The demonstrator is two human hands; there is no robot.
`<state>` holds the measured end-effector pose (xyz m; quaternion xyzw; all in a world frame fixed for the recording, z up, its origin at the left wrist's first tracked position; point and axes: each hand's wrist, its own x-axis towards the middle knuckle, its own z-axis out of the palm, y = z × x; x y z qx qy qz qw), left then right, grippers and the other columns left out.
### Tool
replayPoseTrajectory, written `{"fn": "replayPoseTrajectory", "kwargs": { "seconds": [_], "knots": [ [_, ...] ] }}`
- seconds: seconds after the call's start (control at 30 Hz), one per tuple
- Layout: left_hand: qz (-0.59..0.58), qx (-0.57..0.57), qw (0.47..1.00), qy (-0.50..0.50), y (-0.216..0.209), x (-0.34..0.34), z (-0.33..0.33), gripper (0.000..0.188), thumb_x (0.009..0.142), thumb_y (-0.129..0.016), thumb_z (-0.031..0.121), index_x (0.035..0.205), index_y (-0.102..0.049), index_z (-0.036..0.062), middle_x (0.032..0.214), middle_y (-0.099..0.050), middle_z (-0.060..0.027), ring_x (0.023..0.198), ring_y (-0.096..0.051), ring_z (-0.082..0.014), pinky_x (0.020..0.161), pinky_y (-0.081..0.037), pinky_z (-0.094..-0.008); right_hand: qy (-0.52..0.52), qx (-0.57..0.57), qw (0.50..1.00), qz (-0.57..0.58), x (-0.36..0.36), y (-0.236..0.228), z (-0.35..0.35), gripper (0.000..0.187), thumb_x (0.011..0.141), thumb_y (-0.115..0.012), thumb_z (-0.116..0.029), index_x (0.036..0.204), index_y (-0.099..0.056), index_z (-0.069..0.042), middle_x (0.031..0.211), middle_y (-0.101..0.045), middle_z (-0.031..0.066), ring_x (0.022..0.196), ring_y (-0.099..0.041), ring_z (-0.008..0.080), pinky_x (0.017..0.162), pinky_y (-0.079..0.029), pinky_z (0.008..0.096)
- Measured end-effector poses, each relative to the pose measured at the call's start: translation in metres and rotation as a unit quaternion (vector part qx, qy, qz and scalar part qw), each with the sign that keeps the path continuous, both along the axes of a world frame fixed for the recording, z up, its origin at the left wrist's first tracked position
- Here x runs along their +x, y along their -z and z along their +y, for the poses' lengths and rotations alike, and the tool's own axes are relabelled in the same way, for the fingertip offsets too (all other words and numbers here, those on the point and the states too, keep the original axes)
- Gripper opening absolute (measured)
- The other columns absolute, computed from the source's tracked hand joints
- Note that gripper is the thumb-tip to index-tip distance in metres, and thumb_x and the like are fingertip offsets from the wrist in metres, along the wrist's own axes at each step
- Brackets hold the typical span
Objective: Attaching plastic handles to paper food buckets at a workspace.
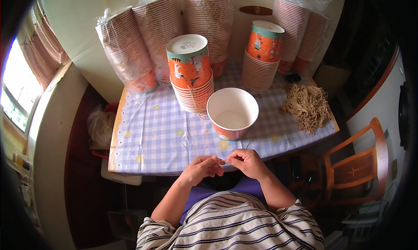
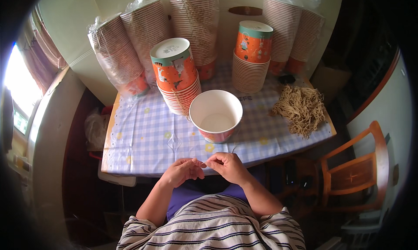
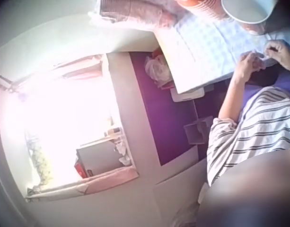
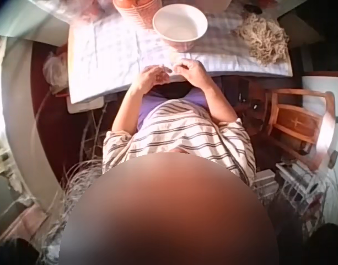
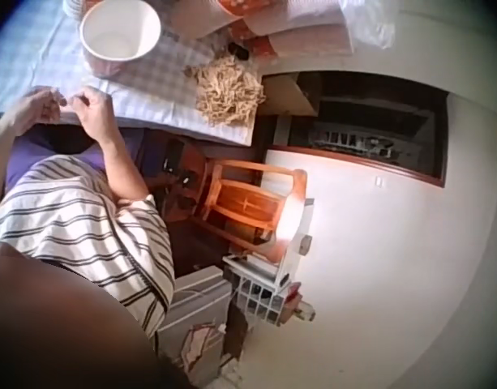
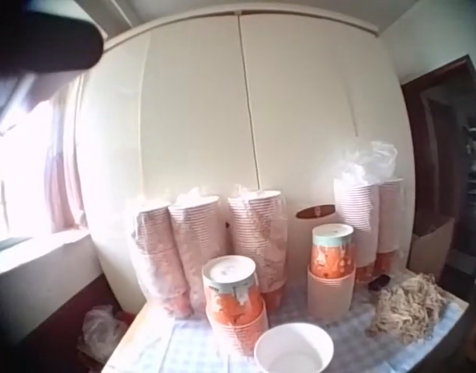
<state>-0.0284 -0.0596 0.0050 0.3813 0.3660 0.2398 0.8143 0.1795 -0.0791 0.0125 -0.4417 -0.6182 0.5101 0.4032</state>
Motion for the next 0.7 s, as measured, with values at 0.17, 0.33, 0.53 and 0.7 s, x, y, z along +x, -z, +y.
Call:
{"fn": "replayPoseTrajectory", "kwargs": {
  "seconds": [0.17,0.33,0.53,0.7],
  "knots": [
    [0.016,0.034,0.999,0.007,0.005,-0.001,-0.003,0.031,0.094,-0.051,0.032,0.095,-0.064,0.0038,0.077,-0.064,-0.0036,0.070,-0.057,-0.0088,0.062,-0.042,-0.0202,-0.007,-0.014,1.000,-0.005,0.003,-0.002,0.000,0.011,0.087,-0.063,-0.011,0.087,-0.064,0.000,0.071,-0.061,-0.0013,0.066,-0.051,0.0034,0.059,-0.044,0.0197],
    [0.030,0.081,0.996,-0.017,0.007,0.002,-0.006,0.028,0.093,-0.054,0.030,0.093,-0.064,0.0042,0.076,-0.062,-0.0008,0.067,-0.054,-0.0057,0.061,-0.041,-0.0186,-0.017,-0.006,0.999,-0.029,0.004,0.003,0.002,0.016,0.086,-0.064,-0.014,0.094,-0.063,0.000,0.078,-0.063,0.0020,0.071,-0.056,0.0066,0.065,-0.047,0.0227],
    [0.078,0.182,0.980,-0.024,-0.005,0.007,-0.010,0.024,0.093,-0.054,0.023,0.091,-0.062,0.0006,0.074,-0.059,0.0003,0.066,-0.052,-0.0063,0.062,-0.044,-0.0206,-0.103,-0.042,0.982,0.151,-0.003,0.012,0.000,0.047,0.087,-0.061,-0.013,0.128,-0.041,0.000,0.110,-0.056,0.0096,0.097,-0.055,0.0120,0.089,-0.044,0.0269],
    [0.122,0.248,0.960,-0.037,-0.011,0.009,-0.013,0.026,0.093,-0.054,0.024,0.090,-0.062,-0.0001,0.069,-0.057,0.0015,0.061,-0.047,-0.0061,0.056,-0.041,-0.0212,-0.135,-0.156,0.964,0.169,-0.011,0.015,-0.001,0.036,0.088,-0.058,-0.005,0.122,-0.045,0.000,0.099,-0.060,0.0039,0.084,-0.057,0.0084,0.074,-0.048,0.0222]
  ]
}}
